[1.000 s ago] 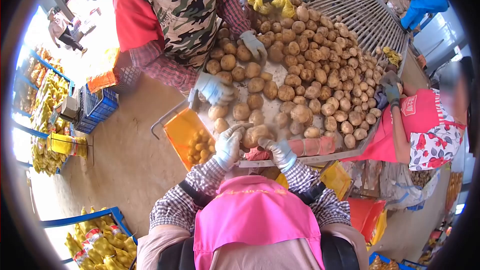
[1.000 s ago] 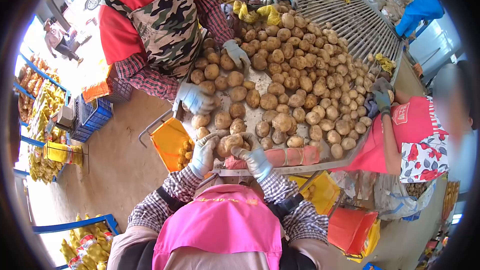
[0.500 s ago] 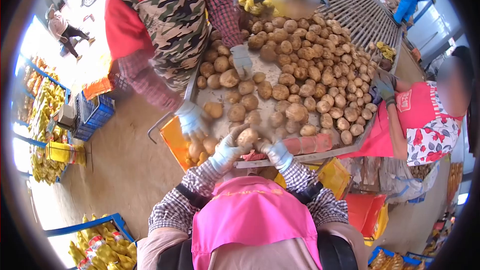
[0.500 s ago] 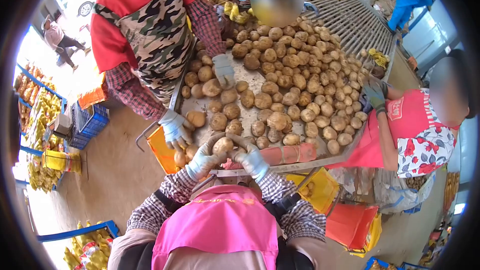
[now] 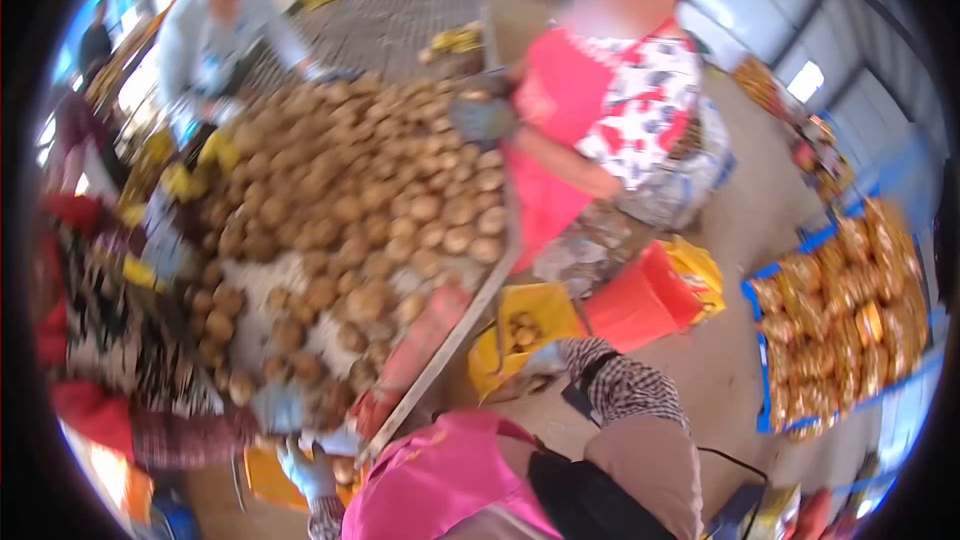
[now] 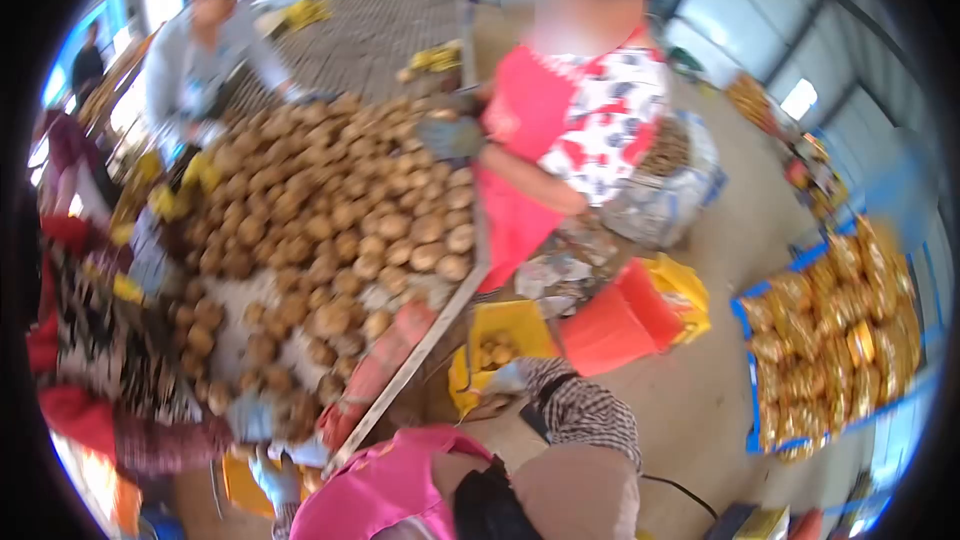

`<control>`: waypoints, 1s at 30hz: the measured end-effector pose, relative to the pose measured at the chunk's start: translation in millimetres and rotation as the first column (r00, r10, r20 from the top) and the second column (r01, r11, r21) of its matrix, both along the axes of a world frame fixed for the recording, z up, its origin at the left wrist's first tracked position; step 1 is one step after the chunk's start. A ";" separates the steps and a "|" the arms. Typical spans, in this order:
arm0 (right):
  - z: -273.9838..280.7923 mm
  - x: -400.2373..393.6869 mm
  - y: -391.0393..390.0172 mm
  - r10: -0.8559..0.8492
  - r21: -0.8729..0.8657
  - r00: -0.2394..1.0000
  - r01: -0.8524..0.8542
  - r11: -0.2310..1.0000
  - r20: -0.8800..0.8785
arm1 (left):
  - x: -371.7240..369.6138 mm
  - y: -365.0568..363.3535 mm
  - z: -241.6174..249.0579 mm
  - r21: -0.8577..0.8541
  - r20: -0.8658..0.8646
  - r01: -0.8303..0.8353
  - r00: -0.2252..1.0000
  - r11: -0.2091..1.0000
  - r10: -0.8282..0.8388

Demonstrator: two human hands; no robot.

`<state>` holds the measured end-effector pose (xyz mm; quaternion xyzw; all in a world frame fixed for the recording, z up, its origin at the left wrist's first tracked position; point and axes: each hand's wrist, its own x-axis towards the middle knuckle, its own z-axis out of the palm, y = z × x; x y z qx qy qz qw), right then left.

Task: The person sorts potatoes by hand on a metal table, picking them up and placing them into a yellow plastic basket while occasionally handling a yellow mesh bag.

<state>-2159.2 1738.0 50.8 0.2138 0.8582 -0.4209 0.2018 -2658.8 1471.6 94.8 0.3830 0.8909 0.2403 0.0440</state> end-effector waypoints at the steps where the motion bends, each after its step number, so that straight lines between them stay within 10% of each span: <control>1: 26.8 54.9 8.3 -0.231 0.051 0.969 0.228 0.972 0.081 | -4.6 1.5 -13.3 -0.001 -0.047 0.024 0.999 1.000 -0.024; 2: 23.2 96.8 43.4 -0.575 0.568 0.713 0.299 0.767 0.401 | -15.2 3.0 -27.0 0.018 -0.097 -0.042 0.994 0.999 0.044; 3: 59.7 145.1 71.0 -0.904 0.767 0.377 0.513 0.385 0.201 | -9.0 17.1 0.2 0.029 -0.141 -0.131 0.981 0.991 0.134; 4: 88.1 190.4 86.1 -0.971 0.750 -0.024 0.631 -0.200 -0.239 | -3.5 21.5 29.3 -0.156 -0.113 -0.204 0.976 0.967 0.187; 5: 120.2 211.0 89.9 -0.748 0.483 -0.246 0.633 -0.606 -0.616 | -14.5 15.4 6.8 0.037 -0.179 -0.174 0.968 0.984 0.178; 6: 150.5 208.3 90.5 -0.550 0.244 -0.292 0.668 -0.703 -0.783 | -15.0 17.4 11.6 0.015 -0.260 -0.123 0.958 0.992 0.123; 9: 145.3 188.5 129.9 -0.857 -0.312 -0.242 0.945 -0.101 -0.454 | 4.2 49.8 47.6 -0.047 -0.187 0.150 0.970 0.987 -0.157; 10: 130.9 155.0 129.3 -0.959 -0.247 -0.105 0.968 -0.038 -0.264 | 14.7 70.2 53.7 -0.033 -0.316 0.199 0.928 0.980 -0.199; 11: 163.8 60.7 110.8 -0.996 -0.183 0.066 0.980 0.077 -0.062 | 16.4 83.7 52.8 0.039 -0.084 0.293 0.954 0.955 -0.289; 13: 151.2 -42.4 87.8 -0.932 -0.411 0.340 0.837 0.361 -0.127 | 36.4 106.2 51.5 0.053 0.053 0.283 0.957 0.958 -0.286; 14: 149.8 -88.1 88.3 -0.577 0.160 0.773 0.625 0.764 -0.261 | 45.3 115.5 50.2 -0.058 0.002 0.296 0.955 0.954 -0.296; 15: 105.3 -131.0 93.5 -0.702 -0.201 0.616 0.684 0.702 -0.356 | 44.9 120.4 45.4 -0.173 -0.040 0.300 0.949 0.938 -0.311; 17: 114.6 -224.9 82.0 -0.235 0.424 0.868 0.429 0.798 -0.437 | 29.4 116.0 20.1 -0.374 0.102 0.452 0.888 0.810 -0.448; 20: 117.8 -306.7 66.1 0.056 0.734 0.968 0.148 0.663 -0.246 | 30.1 74.2 9.3 -0.182 -0.010 0.471 0.877 0.863 -0.481; 21: 109.9 -323.5 64.6 0.042 0.512 0.943 0.142 0.847 -0.330 | 30.7 61.5 2.8 -0.061 -0.031 0.489 0.870 0.870 -0.492; 30: 98.9 -412.1 12.9 0.282 0.275 0.827 -0.161 0.948 -0.487 | 29.2 4.0 10.4 0.083 0.069 0.181 0.980 0.980 -0.187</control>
